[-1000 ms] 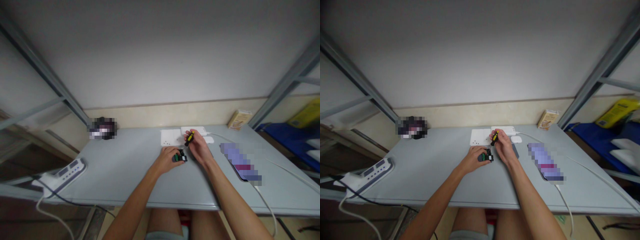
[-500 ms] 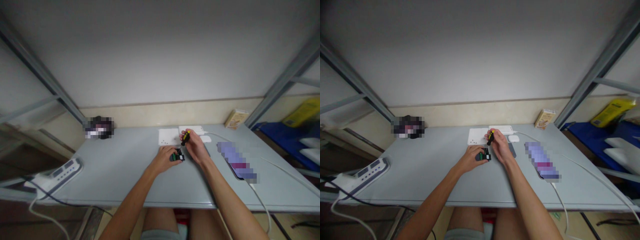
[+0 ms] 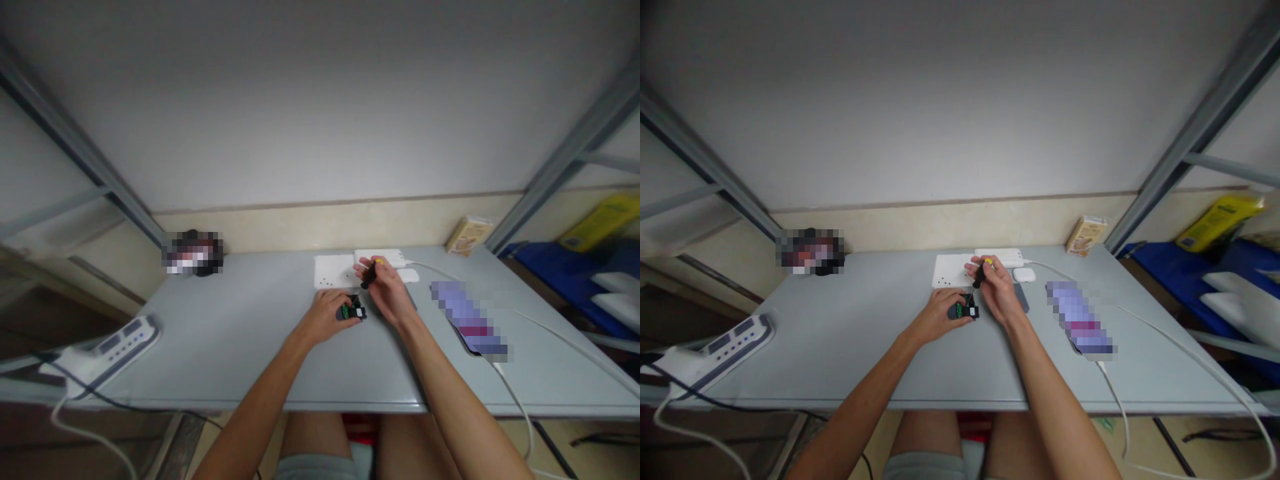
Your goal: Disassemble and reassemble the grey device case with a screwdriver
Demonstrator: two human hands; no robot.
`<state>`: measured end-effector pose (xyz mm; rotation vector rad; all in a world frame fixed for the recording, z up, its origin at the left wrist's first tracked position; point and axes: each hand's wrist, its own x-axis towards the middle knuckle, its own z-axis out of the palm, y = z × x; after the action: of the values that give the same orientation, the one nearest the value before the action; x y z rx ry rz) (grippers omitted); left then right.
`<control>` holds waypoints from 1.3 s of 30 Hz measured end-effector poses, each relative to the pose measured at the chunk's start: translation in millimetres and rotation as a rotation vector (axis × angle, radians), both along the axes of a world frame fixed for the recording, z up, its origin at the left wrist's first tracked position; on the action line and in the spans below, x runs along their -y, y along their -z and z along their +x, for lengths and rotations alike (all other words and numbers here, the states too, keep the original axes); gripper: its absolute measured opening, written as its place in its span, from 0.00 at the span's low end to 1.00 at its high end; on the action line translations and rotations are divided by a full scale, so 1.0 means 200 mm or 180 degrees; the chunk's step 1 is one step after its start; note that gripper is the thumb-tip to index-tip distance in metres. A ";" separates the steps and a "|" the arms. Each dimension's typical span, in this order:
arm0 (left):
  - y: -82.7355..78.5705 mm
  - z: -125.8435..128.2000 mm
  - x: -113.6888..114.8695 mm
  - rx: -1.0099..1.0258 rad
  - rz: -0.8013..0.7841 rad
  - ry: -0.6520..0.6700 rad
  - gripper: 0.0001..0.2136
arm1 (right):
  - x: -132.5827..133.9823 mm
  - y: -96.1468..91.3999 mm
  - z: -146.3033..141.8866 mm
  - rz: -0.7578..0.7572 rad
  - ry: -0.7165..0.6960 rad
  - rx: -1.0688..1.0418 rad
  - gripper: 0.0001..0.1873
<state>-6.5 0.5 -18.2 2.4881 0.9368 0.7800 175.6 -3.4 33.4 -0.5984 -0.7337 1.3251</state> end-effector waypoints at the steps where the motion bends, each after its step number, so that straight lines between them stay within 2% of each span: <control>1: 0.00 0.00 0.00 0.0003 -0.0005 0.0003 0.13 | 0.00 0.00 0.00 0.0012 -0.0015 0.0004 0.20; 6: 0.00 0.00 0.00 0.0021 -0.0010 -0.0022 0.13 | 0.00 -0.01 -0.01 0.0055 0.0057 0.0026 0.18; 16: -0.01 0.00 0.01 -0.0002 -0.0029 -0.0021 0.13 | 0.02 -0.03 -0.01 -0.0003 0.0000 0.0056 0.20; 20: -0.01 0.00 0.01 -0.0021 -0.0036 -0.0031 0.13 | 0.01 -0.02 -0.01 0.0070 0.0042 0.0036 0.17; 30: -0.02 0.00 0.01 -0.0023 -0.0032 -0.0026 0.12 | 0.01 -0.01 -0.01 0.0021 0.0085 0.0131 0.21; 33: -0.02 0.00 0.01 -0.0032 -0.0043 -0.0010 0.12 | 0.01 -0.03 -0.02 0.0067 0.0112 0.0129 0.18; 39: -0.03 0.01 0.01 0.0011 -0.0095 -0.0012 0.13 | 0.01 -0.03 -0.03 -0.0065 -0.0016 0.0021 0.19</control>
<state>-4.8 -1.9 -12.9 2.4593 0.9451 0.7658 169.3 -5.8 40.0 -0.6180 -0.7282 1.3371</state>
